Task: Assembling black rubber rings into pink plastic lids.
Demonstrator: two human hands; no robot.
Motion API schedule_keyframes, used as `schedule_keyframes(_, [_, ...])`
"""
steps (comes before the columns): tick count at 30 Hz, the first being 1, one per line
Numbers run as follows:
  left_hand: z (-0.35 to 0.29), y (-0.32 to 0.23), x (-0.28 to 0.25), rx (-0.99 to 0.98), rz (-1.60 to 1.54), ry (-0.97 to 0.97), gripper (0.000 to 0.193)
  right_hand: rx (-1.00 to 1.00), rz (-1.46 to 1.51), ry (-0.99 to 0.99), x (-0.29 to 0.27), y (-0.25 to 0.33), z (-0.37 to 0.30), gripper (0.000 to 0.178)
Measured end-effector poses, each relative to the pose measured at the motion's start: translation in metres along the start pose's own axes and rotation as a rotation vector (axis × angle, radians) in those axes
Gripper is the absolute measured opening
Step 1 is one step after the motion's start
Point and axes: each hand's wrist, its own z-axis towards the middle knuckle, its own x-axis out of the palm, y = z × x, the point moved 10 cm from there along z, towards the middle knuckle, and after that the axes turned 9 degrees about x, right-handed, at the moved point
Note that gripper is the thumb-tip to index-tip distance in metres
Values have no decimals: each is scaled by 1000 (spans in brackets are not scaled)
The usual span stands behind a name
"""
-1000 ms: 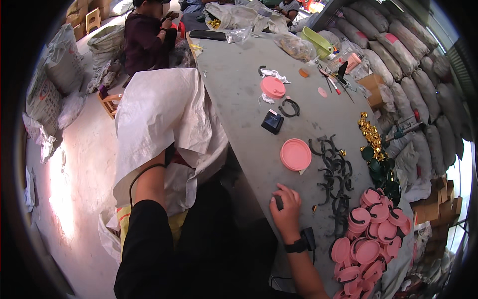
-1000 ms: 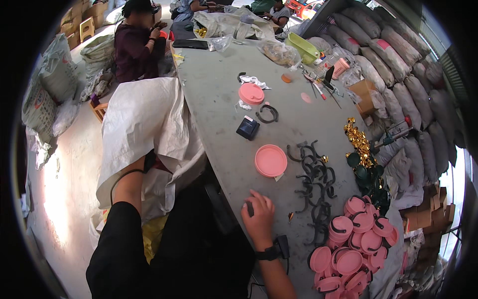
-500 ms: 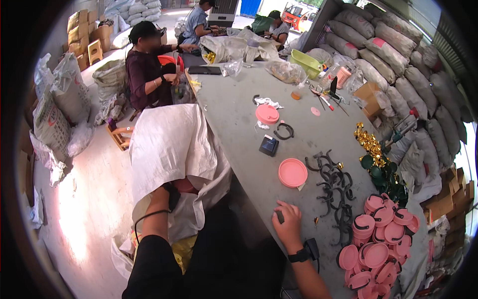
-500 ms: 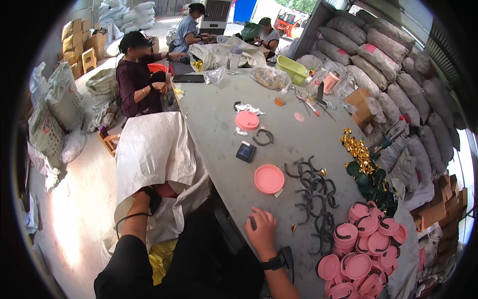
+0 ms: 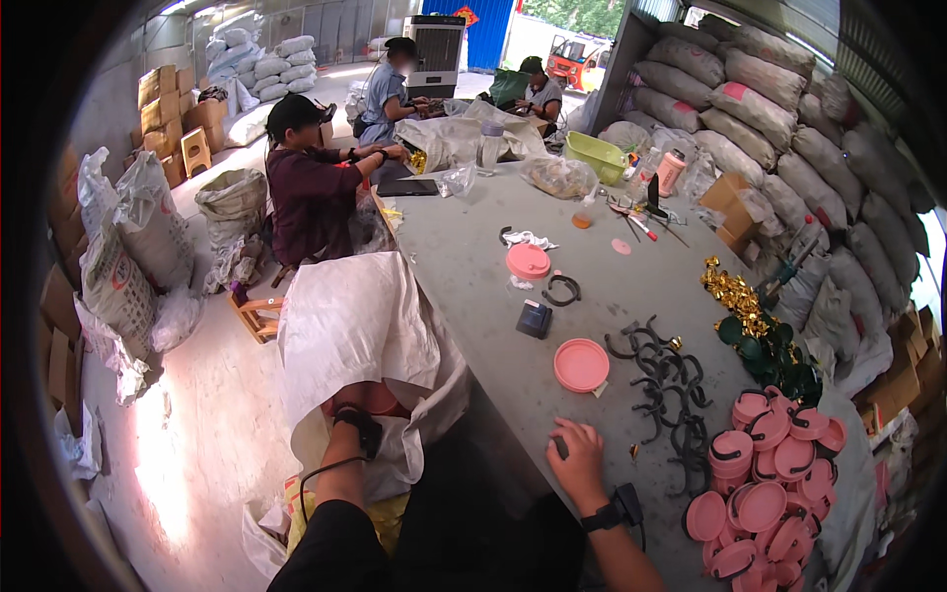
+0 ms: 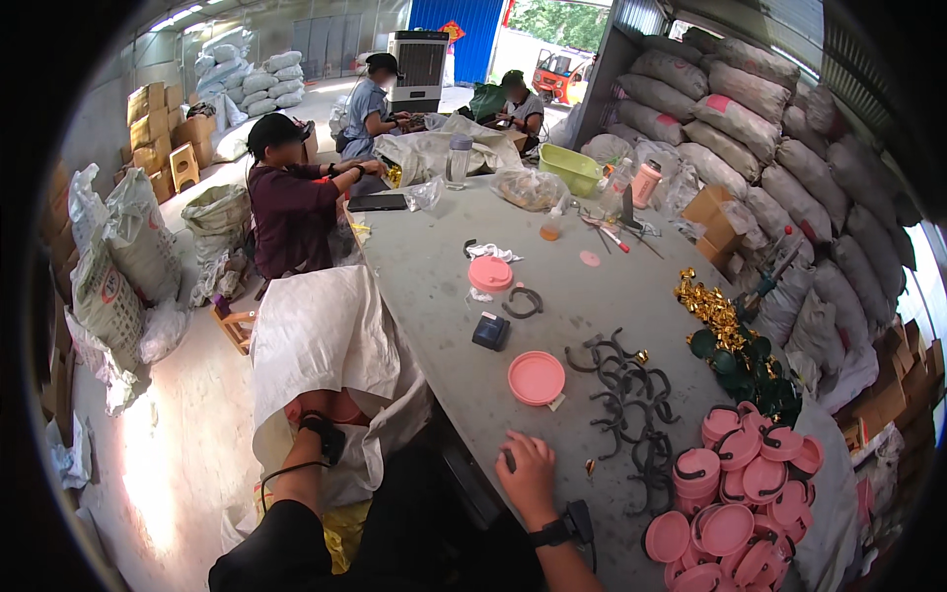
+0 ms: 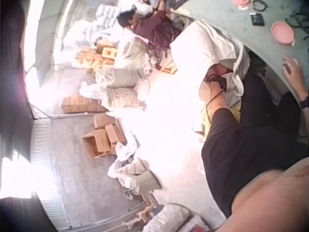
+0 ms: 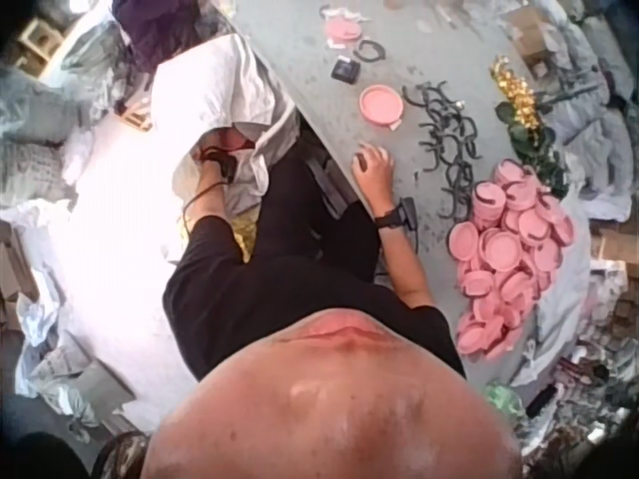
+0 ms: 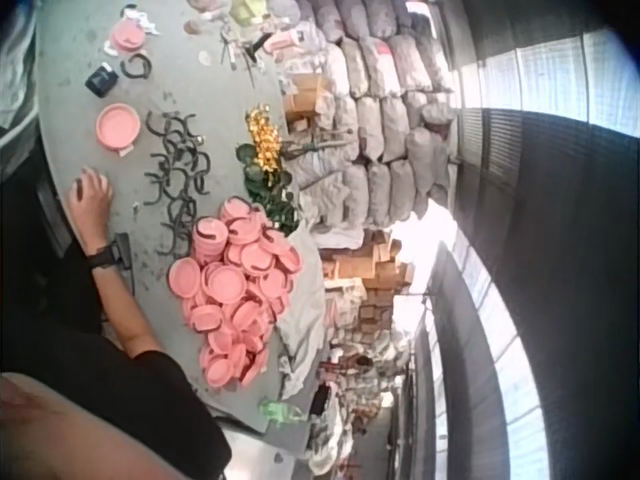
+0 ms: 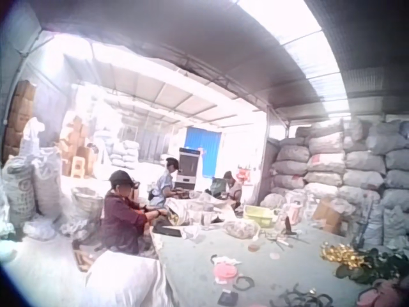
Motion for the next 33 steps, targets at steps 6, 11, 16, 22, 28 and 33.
schedule_keyframes(6, [-8,8,-13,-61,-50,-59,39,-1,4,-13,-1,-1,-3,14])
schedule_keyframes(11, [-19,18,-37,-285,-104,-147,44,-2,-9,-10,0,-2,-6,14])
schedule_keyframes(16, [-7,-12,-47,-6,-815,-117,29,2,-16,8,2,-4,-3,13])
schedule_keyframes(22, [-78,-14,-103,-246,-712,-580,47,-4,-40,71,7,-6,3,14])
schedule_keyframes(28, [-113,-68,-119,-122,-890,-289,53,-14,-20,42,9,-5,2,14])
schedule_keyframes(33, [-125,-158,-133,-90,-1167,-83,25,-16,66,89,4,-5,-2,23])
